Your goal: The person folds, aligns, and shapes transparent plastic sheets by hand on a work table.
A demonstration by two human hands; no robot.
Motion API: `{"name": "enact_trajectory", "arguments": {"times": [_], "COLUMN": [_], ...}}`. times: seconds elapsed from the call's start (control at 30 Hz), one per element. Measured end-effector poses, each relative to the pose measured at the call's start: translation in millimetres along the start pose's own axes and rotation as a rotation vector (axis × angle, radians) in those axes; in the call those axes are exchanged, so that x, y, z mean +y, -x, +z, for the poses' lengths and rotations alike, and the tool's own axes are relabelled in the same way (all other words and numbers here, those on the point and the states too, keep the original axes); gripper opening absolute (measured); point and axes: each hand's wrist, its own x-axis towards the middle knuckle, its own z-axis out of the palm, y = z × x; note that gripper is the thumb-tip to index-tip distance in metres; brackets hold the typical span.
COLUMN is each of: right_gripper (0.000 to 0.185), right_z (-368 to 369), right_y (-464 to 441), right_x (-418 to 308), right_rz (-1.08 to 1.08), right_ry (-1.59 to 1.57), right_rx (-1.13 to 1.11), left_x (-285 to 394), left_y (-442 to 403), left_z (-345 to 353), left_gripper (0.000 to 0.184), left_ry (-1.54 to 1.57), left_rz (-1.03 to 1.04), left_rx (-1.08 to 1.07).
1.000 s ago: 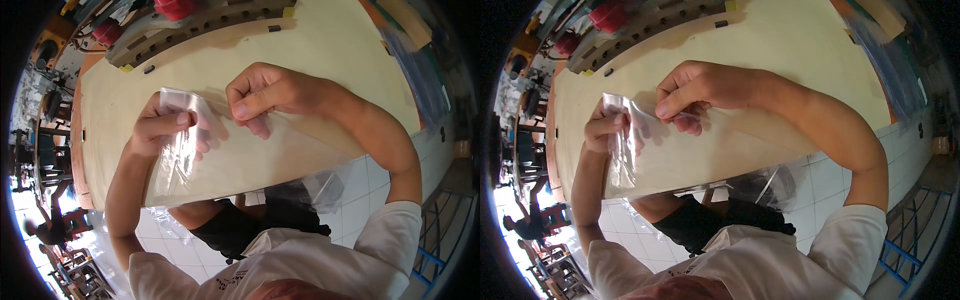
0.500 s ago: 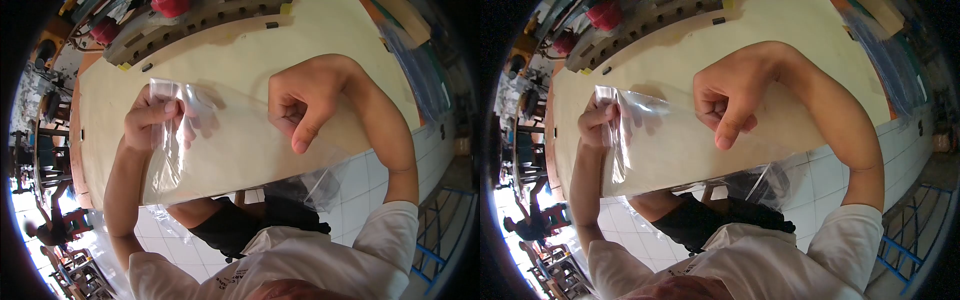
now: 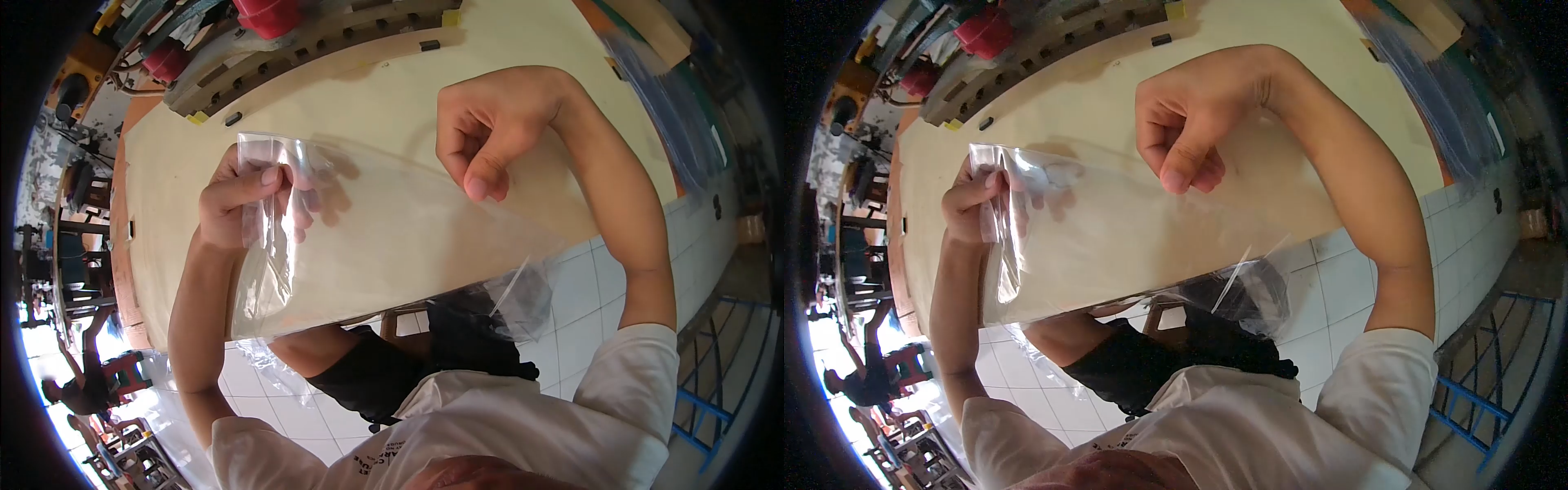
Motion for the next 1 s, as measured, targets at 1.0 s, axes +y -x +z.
{"name": "enact_trajectory", "arguments": {"times": [1.0], "right_gripper": [0.030], "right_z": [5], "right_y": [-4], "right_x": [0], "right_rz": [0.004], "right_ry": [0.132], "right_rx": [-0.017], "left_x": [-1], "left_y": [-2], "left_z": [0], "left_gripper": [0.027], "left_ry": [-0.015], "left_rz": [0.006], "left_rx": [-0.012]}}
